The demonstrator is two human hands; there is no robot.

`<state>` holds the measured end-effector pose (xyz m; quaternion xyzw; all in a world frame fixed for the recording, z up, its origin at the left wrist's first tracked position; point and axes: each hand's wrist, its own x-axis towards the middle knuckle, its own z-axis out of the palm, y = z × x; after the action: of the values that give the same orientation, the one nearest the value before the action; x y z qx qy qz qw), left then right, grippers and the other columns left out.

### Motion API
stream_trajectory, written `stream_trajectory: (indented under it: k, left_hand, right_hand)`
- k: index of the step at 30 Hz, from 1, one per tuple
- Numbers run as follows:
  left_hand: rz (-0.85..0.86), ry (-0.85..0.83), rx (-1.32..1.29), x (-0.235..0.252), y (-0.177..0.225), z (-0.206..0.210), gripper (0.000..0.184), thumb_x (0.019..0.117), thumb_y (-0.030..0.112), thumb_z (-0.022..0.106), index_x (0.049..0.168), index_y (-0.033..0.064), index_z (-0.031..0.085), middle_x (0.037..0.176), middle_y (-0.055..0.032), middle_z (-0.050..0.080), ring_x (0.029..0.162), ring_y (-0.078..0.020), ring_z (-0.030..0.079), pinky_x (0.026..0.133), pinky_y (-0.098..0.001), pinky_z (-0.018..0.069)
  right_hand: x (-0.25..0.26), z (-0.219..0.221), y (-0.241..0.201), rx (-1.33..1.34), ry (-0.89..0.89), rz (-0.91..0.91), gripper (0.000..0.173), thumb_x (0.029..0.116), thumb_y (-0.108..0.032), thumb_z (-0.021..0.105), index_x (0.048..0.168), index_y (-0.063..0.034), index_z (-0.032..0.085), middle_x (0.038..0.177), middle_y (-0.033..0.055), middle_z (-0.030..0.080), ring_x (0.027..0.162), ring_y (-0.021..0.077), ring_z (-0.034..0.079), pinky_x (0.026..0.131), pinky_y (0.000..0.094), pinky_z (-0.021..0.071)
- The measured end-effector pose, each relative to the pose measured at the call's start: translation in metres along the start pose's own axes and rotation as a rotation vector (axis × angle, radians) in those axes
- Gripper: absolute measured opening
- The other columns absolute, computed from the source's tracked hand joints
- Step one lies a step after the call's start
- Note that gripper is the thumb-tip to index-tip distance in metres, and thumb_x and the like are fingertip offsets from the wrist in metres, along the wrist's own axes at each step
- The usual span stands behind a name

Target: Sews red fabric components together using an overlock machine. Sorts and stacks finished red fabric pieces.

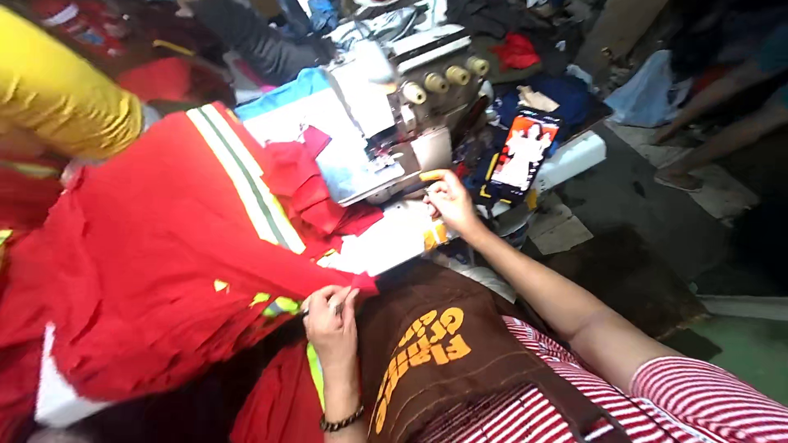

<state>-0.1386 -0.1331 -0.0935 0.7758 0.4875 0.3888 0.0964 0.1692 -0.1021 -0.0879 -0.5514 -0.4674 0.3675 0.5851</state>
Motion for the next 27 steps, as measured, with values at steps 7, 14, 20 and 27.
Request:
stream_trajectory:
  k: [7, 14, 20, 27]
  left_hand:
    - [-0.315, 0.028, -0.495, 0.026, 0.021, -0.008, 0.021, 0.0984, 0.011, 0.057, 0.088, 0.0007, 0.072, 0.096, -0.0005, 0.065, 0.096, -0.0031, 0.059, 0.086, -0.0195, 0.0490]
    - [-0.636, 0.036, -0.839, 0.038, 0.032, -0.023, 0.029, 0.1014, 0.001, 0.040, 0.094, 0.0087, 0.067, 0.085, 0.0122, 0.072, 0.082, 0.0018, 0.068, 0.078, -0.0205, 0.0584]
    - [-0.688, 0.010, -0.947, 0.049, 0.027, -0.037, 0.036, 0.1036, 0.005, 0.038, 0.086, 0.0139, 0.068, 0.079, 0.0093, 0.073, 0.075, 0.0001, 0.069, 0.074, -0.0201, 0.0582]
    - [-0.516, -0.132, -0.812, 0.045, 0.015, -0.049, 0.022, 0.1037, 0.007, 0.043, 0.104, 0.0129, 0.065, 0.094, 0.0126, 0.072, 0.087, 0.0017, 0.067, 0.080, -0.0194, 0.0576]
  right_hand:
    - [-0.033, 0.052, -0.038, -0.191, -0.375, -0.502, 0.032, 0.0890, -0.003, 0.074, 0.120, 0.0029, 0.067, 0.108, 0.0130, 0.073, 0.098, 0.0189, 0.071, 0.088, 0.0364, 0.0610]
    - [-0.036, 0.089, -0.052, -0.584, -0.521, -1.215, 0.032, 0.1032, -0.008, 0.055, 0.129, -0.0187, 0.071, 0.142, 0.0073, 0.063, 0.138, 0.0322, 0.054, 0.116, 0.0546, 0.0381]
    - [-0.023, 0.114, -0.053, -0.429, -0.505, -1.284, 0.028, 0.1006, 0.000, 0.053, 0.116, -0.0065, 0.076, 0.114, 0.0116, 0.076, 0.122, 0.0274, 0.066, 0.111, 0.0420, 0.0454]
    - [-0.029, 0.110, -0.072, -0.309, -0.570, -1.184, 0.021, 0.0980, 0.004, 0.056, 0.099, -0.0024, 0.076, 0.087, 0.0126, 0.072, 0.099, 0.0275, 0.071, 0.097, 0.0394, 0.0529]
